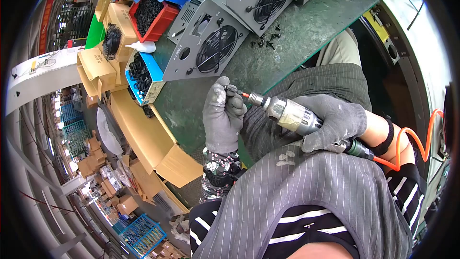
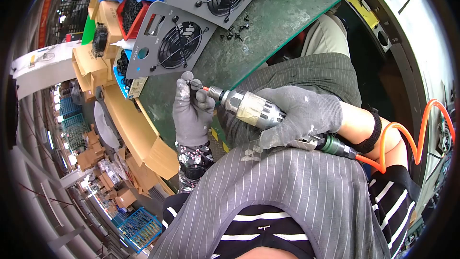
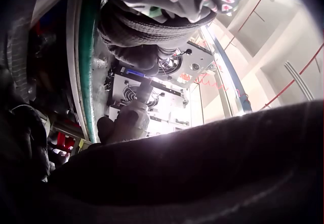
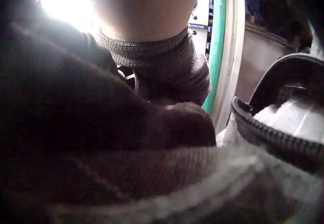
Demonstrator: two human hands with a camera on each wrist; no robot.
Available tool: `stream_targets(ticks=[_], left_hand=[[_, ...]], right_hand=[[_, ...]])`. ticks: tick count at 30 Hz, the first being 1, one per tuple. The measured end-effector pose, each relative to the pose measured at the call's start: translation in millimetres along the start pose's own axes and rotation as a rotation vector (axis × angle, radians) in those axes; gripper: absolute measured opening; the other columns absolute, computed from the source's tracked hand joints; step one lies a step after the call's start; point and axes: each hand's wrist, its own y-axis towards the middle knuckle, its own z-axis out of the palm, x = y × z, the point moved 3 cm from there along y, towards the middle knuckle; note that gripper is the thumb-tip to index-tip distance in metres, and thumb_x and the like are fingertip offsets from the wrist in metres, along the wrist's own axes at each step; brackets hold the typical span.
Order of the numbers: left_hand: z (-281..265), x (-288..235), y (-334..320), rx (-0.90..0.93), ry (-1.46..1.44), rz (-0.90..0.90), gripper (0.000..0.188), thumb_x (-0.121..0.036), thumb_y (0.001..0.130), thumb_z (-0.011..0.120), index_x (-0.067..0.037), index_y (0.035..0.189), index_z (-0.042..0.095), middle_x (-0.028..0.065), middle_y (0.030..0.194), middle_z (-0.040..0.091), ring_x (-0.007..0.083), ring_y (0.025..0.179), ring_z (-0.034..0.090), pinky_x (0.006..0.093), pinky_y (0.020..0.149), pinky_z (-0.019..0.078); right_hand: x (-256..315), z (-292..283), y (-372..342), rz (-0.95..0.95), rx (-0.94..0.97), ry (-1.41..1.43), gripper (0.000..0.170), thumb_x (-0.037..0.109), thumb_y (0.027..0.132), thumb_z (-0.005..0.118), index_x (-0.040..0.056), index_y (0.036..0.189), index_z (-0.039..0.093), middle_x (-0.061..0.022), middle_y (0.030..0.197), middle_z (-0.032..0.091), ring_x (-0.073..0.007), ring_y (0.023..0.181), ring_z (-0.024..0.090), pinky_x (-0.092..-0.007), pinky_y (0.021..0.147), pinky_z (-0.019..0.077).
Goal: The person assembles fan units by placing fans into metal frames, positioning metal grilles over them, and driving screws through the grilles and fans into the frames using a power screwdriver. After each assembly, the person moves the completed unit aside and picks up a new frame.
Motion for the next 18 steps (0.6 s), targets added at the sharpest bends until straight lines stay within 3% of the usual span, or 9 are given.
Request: stream_targets(ticks=[6, 8, 11, 13, 15, 16, 17, 18], left_hand=[[3.8, -1.9, -1.4, -0.085, 0.151, 0.042, 0.03, -0.026, 0.094, 0.06, -0.003, 0.113, 0.057, 0.0038, 0.087, 0.062, 0.0086, 0.066, 0.061, 0.0208, 0.053, 0.049], [3.3, -9.9, -0.8, -0.007, 0.394, 0.092, 0.03, -0.028, 0.092, 0.063, -0.003, 0.109, 0.059, 0.0042, 0.086, 0.063, 0.0091, 0.064, 0.061, 0.0207, 0.052, 0.0488], [6.2, -22.5, -3.7, 0.043, 0.525, 0.095, 0.032, -0.03, 0.09, 0.065, -0.003, 0.106, 0.06, 0.0046, 0.085, 0.063, 0.0094, 0.063, 0.061, 0.0203, 0.051, 0.0479], [3.7, -22.0, -5.0, 0.04, 0.516, 0.078, 0.036, -0.033, 0.089, 0.067, -0.003, 0.107, 0.059, 0.0036, 0.084, 0.063, 0.0089, 0.061, 0.059, 0.0196, 0.051, 0.0466], [0.0, -22.4, -4.0, 0.006, 0.744, 0.143, 0.04, -0.032, 0.092, 0.062, 0.0, 0.115, 0.055, 0.0056, 0.089, 0.061, 0.0107, 0.068, 0.062, 0.0187, 0.052, 0.045], [-7.0, -23.0, -2.5, 0.012, 0.837, 0.299, 0.042, -0.023, 0.092, 0.061, 0.002, 0.123, 0.049, 0.0085, 0.097, 0.06, 0.0133, 0.084, 0.061, 0.0228, 0.068, 0.0489], [-12.6, -21.5, 3.3, 0.019, 0.839, 0.296, 0.042, -0.023, 0.092, 0.061, 0.002, 0.123, 0.049, 0.0085, 0.097, 0.06, 0.0133, 0.084, 0.061, 0.0228, 0.068, 0.0489], [-13.7, -26.8, 10.1, -0.082, 1.084, 0.5, 0.044, -0.019, 0.089, 0.06, 0.003, 0.125, 0.047, 0.0103, 0.104, 0.058, 0.0153, 0.092, 0.058, 0.0267, 0.077, 0.0479]], right_hand=[[0.3, 1.6, 0.7, 0.008, -0.023, -0.032, 0.07, 0.04, 0.069, 0.08, 0.0008, 0.121, 0.054, -0.0115, 0.096, 0.065, -0.0209, 0.09, 0.062, -0.0333, 0.083, 0.0485], [1.9, 1.1, 1.9, 0.019, 0.004, -0.11, 0.069, 0.039, 0.069, 0.08, 0.0, 0.12, 0.054, -0.0113, 0.095, 0.065, -0.0207, 0.089, 0.062, -0.0337, 0.082, 0.0489], [-1.4, 3.2, 2.7, -0.041, 0.007, -0.103, 0.067, 0.039, 0.069, 0.08, -0.0005, 0.117, 0.055, -0.0113, 0.094, 0.065, -0.0205, 0.088, 0.063, -0.0332, 0.08, 0.0493], [2.3, 5.8, 2.3, -0.017, -0.017, -0.117, 0.065, 0.038, 0.07, 0.079, -0.0007, 0.117, 0.055, -0.0112, 0.093, 0.065, -0.0204, 0.087, 0.063, -0.0329, 0.079, 0.0495], [10.6, 7.4, 3.9, 0.003, -0.047, -0.134, 0.063, 0.037, 0.071, 0.078, -0.0009, 0.116, 0.056, -0.0111, 0.092, 0.065, -0.0203, 0.086, 0.063, -0.0325, 0.078, 0.0496], [14.0, 7.1, 6.0, 0.073, -0.081, -0.124, 0.061, 0.035, 0.071, 0.078, -0.001, 0.115, 0.056, -0.0108, 0.091, 0.065, -0.0201, 0.086, 0.063, -0.0321, 0.078, 0.0498], [14.8, 5.9, 7.6, 0.143, -0.117, -0.113, 0.059, 0.034, 0.072, 0.078, -0.0012, 0.115, 0.056, -0.0105, 0.089, 0.065, -0.0199, 0.086, 0.063, -0.0317, 0.077, 0.0499], [11.1, 4.3, 11.9, 0.116, -0.142, -0.174, 0.057, 0.032, 0.073, 0.077, -0.002, 0.113, 0.056, -0.0099, 0.086, 0.064, -0.0197, 0.083, 0.063, -0.0318, 0.074, 0.0506]])
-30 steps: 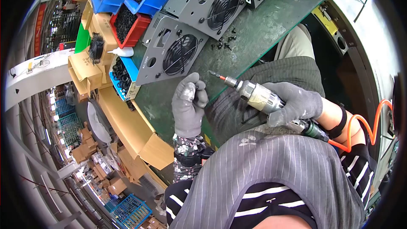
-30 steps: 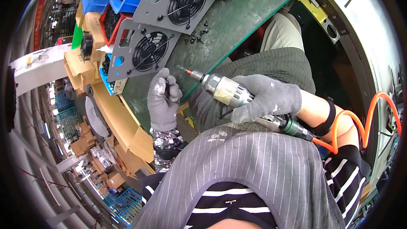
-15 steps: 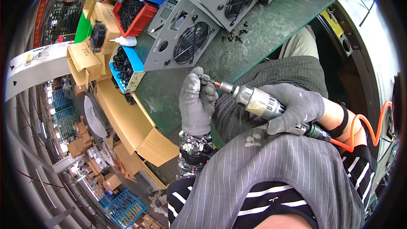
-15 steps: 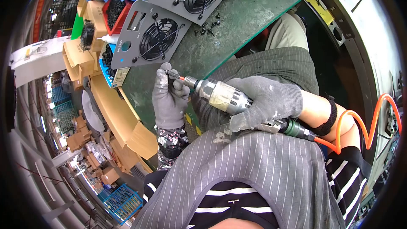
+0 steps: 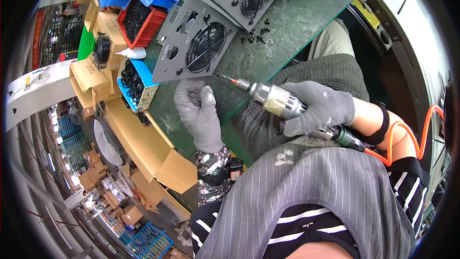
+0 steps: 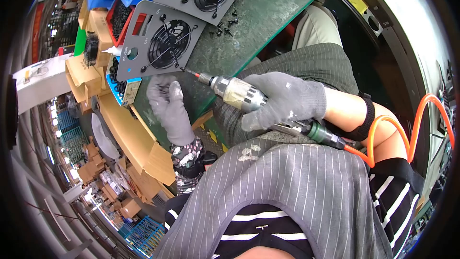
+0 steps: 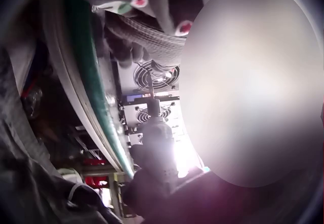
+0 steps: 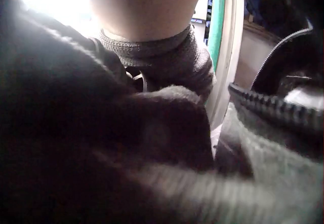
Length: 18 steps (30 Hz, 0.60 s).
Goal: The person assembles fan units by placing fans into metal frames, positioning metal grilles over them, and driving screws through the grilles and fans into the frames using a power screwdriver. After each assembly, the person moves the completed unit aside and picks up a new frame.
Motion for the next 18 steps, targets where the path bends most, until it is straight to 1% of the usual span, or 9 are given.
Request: stream_targets(ticks=[1, 2, 3, 6, 7, 9, 11, 13, 18], left_hand=[[-0.7, -2.1, 6.3, -0.134, 0.266, 0.15, 0.047, -0.014, 0.087, 0.06, 0.003, 0.128, 0.044, 0.012, 0.11, 0.056, 0.0172, 0.101, 0.056, 0.0305, 0.086, 0.0469], [0.9, -1.8, 10.4, -0.139, 0.327, 0.149, 0.055, -0.004, 0.079, 0.061, 0.003, 0.13, 0.041, 0.0188, 0.123, 0.047, 0.0306, 0.116, 0.049, 0.0416, 0.097, 0.0415], [3.2, -1.5, 14.4, -0.14, 0.326, 0.147, 0.055, -0.004, 0.079, 0.061, 0.003, 0.13, 0.041, 0.0188, 0.123, 0.047, 0.0306, 0.116, 0.049, 0.0416, 0.097, 0.0415], [17.0, 4.1, 23.8, -0.082, 0.637, 0.219, 0.056, -0.012, 0.079, 0.059, 0.007, 0.128, 0.04, 0.028, 0.127, 0.044, 0.0428, 0.119, 0.044, 0.0498, 0.102, 0.0366], [19.0, 11.4, 25.1, -0.082, 0.633, 0.218, 0.056, -0.012, 0.079, 0.059, 0.007, 0.128, 0.04, 0.028, 0.127, 0.044, 0.0428, 0.119, 0.044, 0.0498, 0.102, 0.0366], [24.0, 20.1, 26.5, -0.06, 0.913, 0.245, 0.053, -0.019, 0.081, 0.057, 0.01, 0.122, 0.043, 0.0311, 0.126, 0.044, 0.045, 0.12, 0.042, 0.0504, 0.103, 0.0365], [24.5, 22.3, 25.7, -0.047, 0.931, 0.155, 0.05, -0.02, 0.08, 0.055, 0.013, 0.116, 0.045, 0.0325, 0.126, 0.044, 0.047, 0.119, 0.042, 0.0509, 0.103, 0.0366], [24.8, 26.2, 26.3, -0.004, 0.986, 0.231, 0.047, -0.017, 0.079, 0.055, 0.013, 0.115, 0.046, 0.033, 0.126, 0.043, 0.0468, 0.12, 0.041, 0.0518, 0.103, 0.036], [25.8, 19.2, 25.5, -0.011, 0.952, 0.259, 0.047, -0.015, 0.078, 0.055, 0.013, 0.114, 0.046, 0.0327, 0.126, 0.043, 0.0462, 0.12, 0.04, 0.0519, 0.104, 0.0349]], right_hand=[[-3.5, 1.8, 3.7, 0.002, -0.004, 0.0, 0.057, 0.032, 0.073, 0.077, -0.002, 0.113, 0.056, -0.0099, 0.086, 0.064, -0.0197, 0.083, 0.063, -0.0318, 0.074, 0.0506], [-6.6, 4.1, 7.3, 0.0, -0.013, 0.051, 0.057, 0.033, 0.073, 0.077, -0.0021, 0.112, 0.056, -0.01, 0.085, 0.064, -0.0193, 0.08, 0.064, -0.0315, 0.073, 0.0507], [-8.4, 5.9, 10.0, -0.002, -0.019, 0.101, 0.056, 0.033, 0.073, 0.078, -0.0021, 0.111, 0.056, -0.0102, 0.084, 0.064, -0.019, 0.078, 0.064, -0.0311, 0.071, 0.0508], [-12.7, 8.2, 19.4, -0.062, -0.035, 0.052, 0.056, 0.033, 0.074, 0.078, -0.0022, 0.111, 0.056, -0.01, 0.084, 0.064, -0.0159, 0.075, 0.063, -0.0296, 0.069, 0.0504], [-13.0, 8.6, 21.4, -0.094, -0.051, 0.028, 0.056, 0.033, 0.074, 0.078, -0.0023, 0.112, 0.056, -0.0094, 0.083, 0.064, -0.0145, 0.075, 0.063, -0.0289, 0.069, 0.0502], [-11.1, 10.5, 21.8, -0.083, -0.049, 0.062, 0.055, 0.033, 0.074, 0.078, -0.0021, 0.111, 0.056, -0.0084, 0.083, 0.063, -0.0136, 0.075, 0.062, -0.0284, 0.068, 0.0499], [-7.4, 12.9, 22.3, -0.073, -0.042, 0.098, 0.054, 0.033, 0.075, 0.078, -0.0019, 0.11, 0.056, -0.0074, 0.082, 0.063, -0.0127, 0.075, 0.061, -0.0279, 0.068, 0.0496], [-4.6, 16.9, 21.4, 0.027, -0.004, 0.272, 0.052, 0.032, 0.075, 0.077, -0.001, 0.109, 0.056, -0.0061, 0.082, 0.062, -0.0116, 0.074, 0.059, -0.0271, 0.067, 0.0489], [-0.7, 19.3, 26.0, 0.025, -0.013, 0.314, 0.048, 0.031, 0.076, 0.076, -0.0006, 0.106, 0.056, -0.0045, 0.078, 0.061, -0.0112, 0.07, 0.058, -0.0269, 0.064, 0.0485]])
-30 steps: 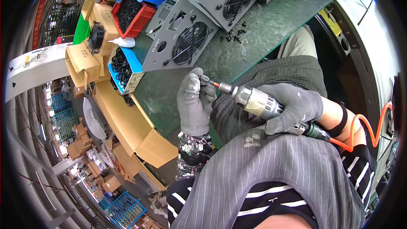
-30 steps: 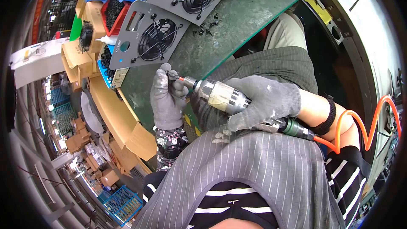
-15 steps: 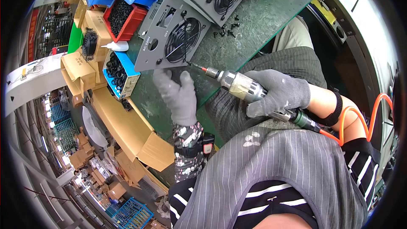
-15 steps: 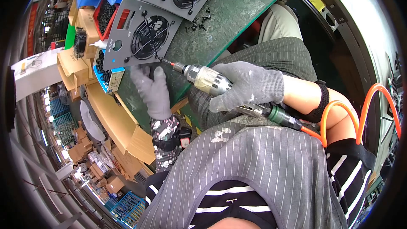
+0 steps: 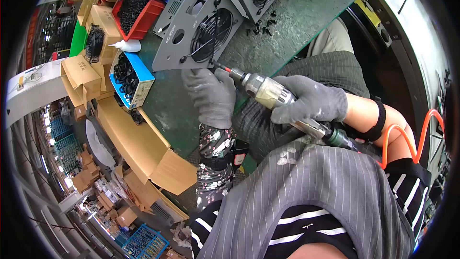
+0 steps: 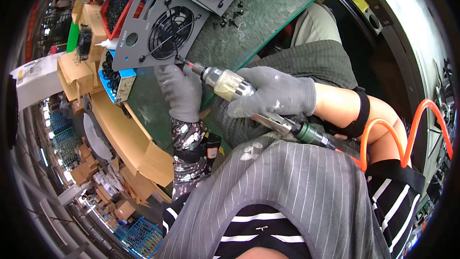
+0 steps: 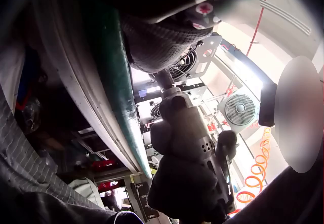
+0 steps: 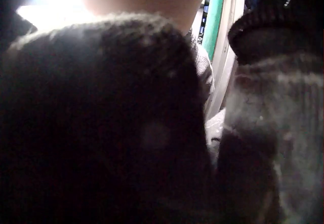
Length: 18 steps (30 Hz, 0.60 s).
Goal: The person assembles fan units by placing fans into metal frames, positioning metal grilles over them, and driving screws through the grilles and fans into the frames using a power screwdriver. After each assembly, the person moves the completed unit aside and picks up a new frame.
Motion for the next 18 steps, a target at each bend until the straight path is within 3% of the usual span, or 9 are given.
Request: stream_targets(ticks=[5, 8, 10, 11, 13, 15, 16, 18], left_hand=[[0.6, 1.3, -2.0, -0.001, 0.022, -0.026, 0.047, -0.016, 0.079, 0.057, 0.011, 0.115, 0.044, 0.0321, 0.125, 0.043, 0.0453, 0.121, 0.04, 0.0519, 0.104, 0.0343], [-4.8, -1.0, -2.1, -0.034, -0.062, 0.03, 0.049, -0.015, 0.078, 0.059, 0.01, 0.117, 0.043, 0.0321, 0.124, 0.043, 0.0441, 0.122, 0.039, 0.0524, 0.105, 0.0332], [-14.1, 0.2, -3.3, -0.234, -0.21, -0.119, 0.05, -0.011, 0.077, 0.06, 0.009, 0.12, 0.042, 0.0298, 0.123, 0.044, 0.0409, 0.118, 0.042, 0.0499, 0.101, 0.0364], [-19.1, -1.2, -6.4, -0.244, -0.217, -0.116, 0.05, -0.011, 0.077, 0.06, 0.009, 0.12, 0.042, 0.0298, 0.123, 0.044, 0.0409, 0.118, 0.042, 0.0499, 0.101, 0.0364], [-45.3, -7.4, -25.3, -0.683, -0.219, 0.079, 0.045, -0.004, 0.076, 0.06, 0.003, 0.119, 0.051, 0.0213, 0.12, 0.051, 0.0334, 0.112, 0.048, 0.0447, 0.093, 0.0409], [-58.3, -26.6, -29.4, -0.368, -0.295, 0.434, 0.037, -0.002, 0.078, 0.062, -0.004, 0.115, 0.059, 0.0104, 0.105, 0.058, 0.0244, 0.097, 0.055, 0.0344, 0.084, 0.0469], [-59.7, -43.6, -23.5, -0.264, -0.384, 0.425, 0.031, -0.001, 0.077, 0.065, -0.008, 0.108, 0.065, 0.0085, 0.099, 0.06, 0.0238, 0.093, 0.057, 0.0348, 0.082, 0.0479], [-46.9, -56.2, -5.7, -0.109, -0.361, 0.304, 0.032, -0.008, 0.081, 0.064, -0.009, 0.113, 0.063, 0.0105, 0.097, 0.064, 0.0276, 0.089, 0.062, 0.0372, 0.078, 0.0505]], right_hand=[[-0.8, 2.0, 4.7, 0.026, 0.009, -0.044, 0.047, 0.03, 0.077, 0.076, -0.0009, 0.105, 0.055, -0.0031, 0.075, 0.06, -0.0109, 0.068, 0.058, -0.0268, 0.062, 0.0485], [-2.7, -1.7, 0.7, 0.054, 0.036, -0.062, 0.06, 0.027, 0.073, 0.079, -0.0007, 0.118, 0.051, -0.0022, 0.082, 0.059, -0.0081, 0.069, 0.057, -0.0243, 0.061, 0.0489], [-1.9, -6.6, -10.7, -0.024, 0.005, -0.071, 0.05, 0.033, 0.075, 0.078, -0.0006, 0.105, 0.055, -0.0044, 0.08, 0.061, -0.0116, 0.071, 0.058, -0.0272, 0.064, 0.0482], [-8.5, -13.6, -15.8, -0.088, -0.009, -0.153, 0.051, 0.032, 0.075, 0.079, -0.0009, 0.105, 0.055, -0.0056, 0.084, 0.061, -0.0134, 0.076, 0.058, -0.0283, 0.068, 0.0486], [-15.4, -29.0, -29.7, -0.074, -0.051, -0.248, 0.05, 0.031, 0.074, 0.079, -0.0009, 0.104, 0.055, -0.0068, 0.087, 0.06, -0.0146, 0.081, 0.058, -0.0297, 0.073, 0.0485], [-33.1, -40.9, -36.3, -0.039, -0.05, -0.2, 0.054, 0.03, 0.073, 0.08, -0.0005, 0.11, 0.055, -0.0064, 0.089, 0.06, -0.014, 0.083, 0.058, -0.0299, 0.075, 0.0482], [-35.7, -44.4, -38.7, -0.091, -0.055, -0.121, 0.057, 0.029, 0.072, 0.08, -0.0005, 0.114, 0.054, -0.006, 0.091, 0.06, -0.0138, 0.083, 0.057, -0.0294, 0.076, 0.0482], [-45.9, -52.9, -42.0, -0.144, -0.053, -0.085, 0.062, 0.024, 0.073, 0.08, -0.0009, 0.122, 0.052, -0.0047, 0.095, 0.059, -0.013, 0.083, 0.057, -0.0279, 0.076, 0.0485]])
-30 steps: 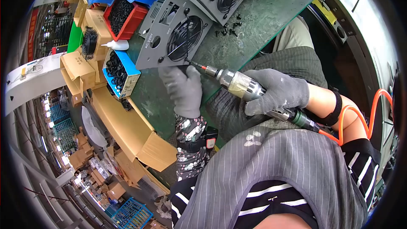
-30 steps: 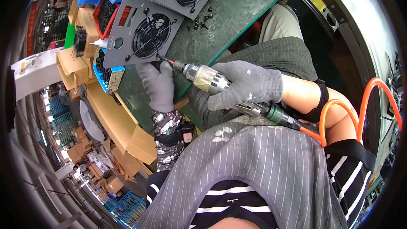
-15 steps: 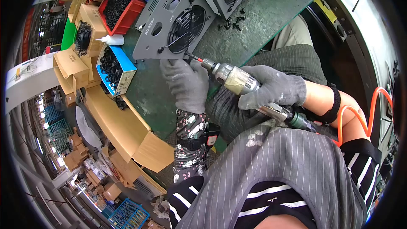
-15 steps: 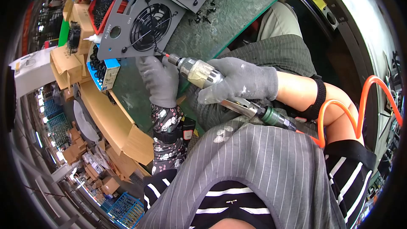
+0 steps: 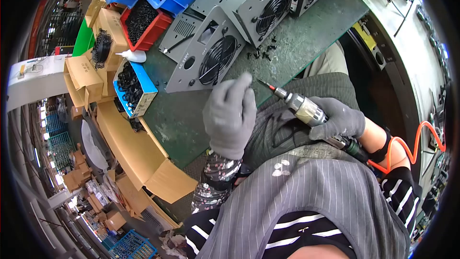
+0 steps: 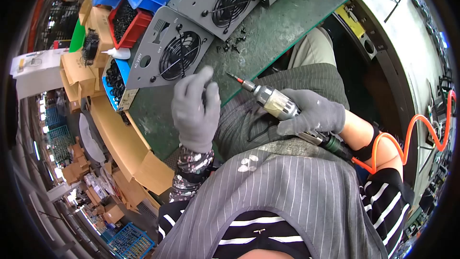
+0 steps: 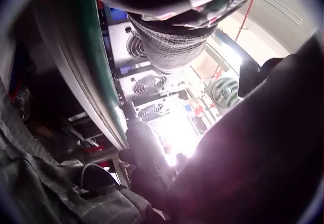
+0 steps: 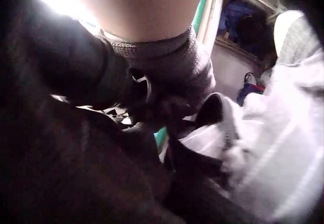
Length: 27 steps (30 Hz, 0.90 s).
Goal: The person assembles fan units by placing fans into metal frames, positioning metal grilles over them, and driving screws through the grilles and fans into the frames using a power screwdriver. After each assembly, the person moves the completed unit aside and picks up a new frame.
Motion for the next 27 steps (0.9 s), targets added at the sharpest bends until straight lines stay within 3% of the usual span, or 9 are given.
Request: stream_targets(ticks=[1, 2, 4, 7, 18, 20, 24, 27], left_hand=[[8.4, 2.9, 5.8, 0.089, 0.023, -0.124, 0.035, -0.012, 0.083, 0.063, -0.012, 0.118, 0.062, 0.0115, 0.098, 0.066, 0.029, 0.087, 0.064, 0.0388, 0.076, 0.0517], [11.9, -1.5, 12.9, 0.082, 0.025, -0.121, 0.035, -0.012, 0.083, 0.063, -0.012, 0.118, 0.062, 0.0115, 0.098, 0.066, 0.029, 0.087, 0.064, 0.0388, 0.076, 0.0517], [22.9, -3.6, 24.8, 0.316, 0.298, -0.387, 0.038, -0.026, 0.088, 0.057, -0.019, 0.126, 0.058, 0.0132, 0.096, 0.067, 0.0311, 0.081, 0.066, 0.0429, 0.071, 0.0528], [39.6, -1.8, 30.2, 0.345, 0.382, -0.381, 0.041, -0.035, 0.09, 0.052, -0.025, 0.129, 0.055, 0.0138, 0.091, 0.068, 0.0323, 0.074, 0.067, 0.045, 0.067, 0.0531], [42.7, 5.0, 28.3, 0.313, 0.337, -0.447, 0.023, -0.03, 0.091, 0.055, -0.017, 0.109, 0.062, 0.0119, 0.087, 0.068, 0.0306, 0.08, 0.066, 0.0433, 0.07, 0.0514], [39.7, 5.4, 21.8, 0.238, 0.302, -0.362, 0.024, -0.025, 0.089, 0.059, -0.015, 0.111, 0.062, 0.0106, 0.086, 0.067, 0.0297, 0.083, 0.065, 0.0424, 0.071, 0.0512], [30.5, -4.4, 24.0, 0.21, 0.254, -0.378, 0.025, -0.021, 0.087, 0.062, -0.014, 0.111, 0.063, 0.0096, 0.088, 0.066, 0.0293, 0.085, 0.064, 0.0412, 0.072, 0.0511], [27.8, -10.4, 28.4, 0.126, 0.209, -0.244, 0.023, -0.021, 0.086, 0.062, -0.015, 0.108, 0.065, 0.0078, 0.09, 0.066, 0.0281, 0.084, 0.064, 0.0403, 0.073, 0.0512]], right_hand=[[-3.0, -1.1, -2.1, -0.003, 0.004, -0.005, 0.062, 0.024, 0.073, 0.08, -0.0009, 0.122, 0.052, -0.0047, 0.095, 0.059, -0.013, 0.083, 0.057, -0.0279, 0.076, 0.0485], [-3.6, -0.3, -3.3, 0.047, 0.022, 0.03, 0.061, 0.023, 0.074, 0.079, -0.0011, 0.122, 0.052, -0.0047, 0.094, 0.059, -0.0129, 0.083, 0.057, -0.0278, 0.076, 0.0485], [-13.9, -0.8, -4.5, 0.056, 0.029, 0.048, 0.06, 0.023, 0.075, 0.079, -0.0018, 0.122, 0.051, -0.0049, 0.095, 0.059, -0.0129, 0.085, 0.056, -0.0279, 0.078, 0.0483], [-5.4, 1.3, -5.3, 0.077, 0.025, 0.05, 0.064, 0.029, 0.074, 0.08, -0.0021, 0.122, 0.051, -0.0069, 0.098, 0.06, -0.0141, 0.091, 0.057, -0.0286, 0.082, 0.047], [-9.1, -10.3, -3.5, 0.041, 0.066, -0.067, 0.067, 0.037, 0.073, 0.079, -0.0001, 0.122, 0.054, -0.0103, 0.101, 0.062, -0.0191, 0.095, 0.059, -0.0312, 0.086, 0.0461], [-9.1, -9.3, -4.1, 0.069, 0.069, -0.061, 0.067, 0.038, 0.073, 0.079, -0.0002, 0.122, 0.054, -0.0103, 0.101, 0.062, -0.0192, 0.095, 0.059, -0.0314, 0.086, 0.046], [-18.0, -9.5, -1.0, -0.009, 0.061, -0.023, 0.066, 0.038, 0.072, 0.08, -0.0004, 0.12, 0.054, -0.0103, 0.1, 0.063, -0.0192, 0.095, 0.059, -0.0318, 0.086, 0.0458], [-9.6, -9.0, -2.1, 0.02, 0.063, -0.05, 0.066, 0.038, 0.073, 0.079, -0.0004, 0.12, 0.054, -0.0104, 0.1, 0.063, -0.0191, 0.094, 0.059, -0.0319, 0.086, 0.0458]])
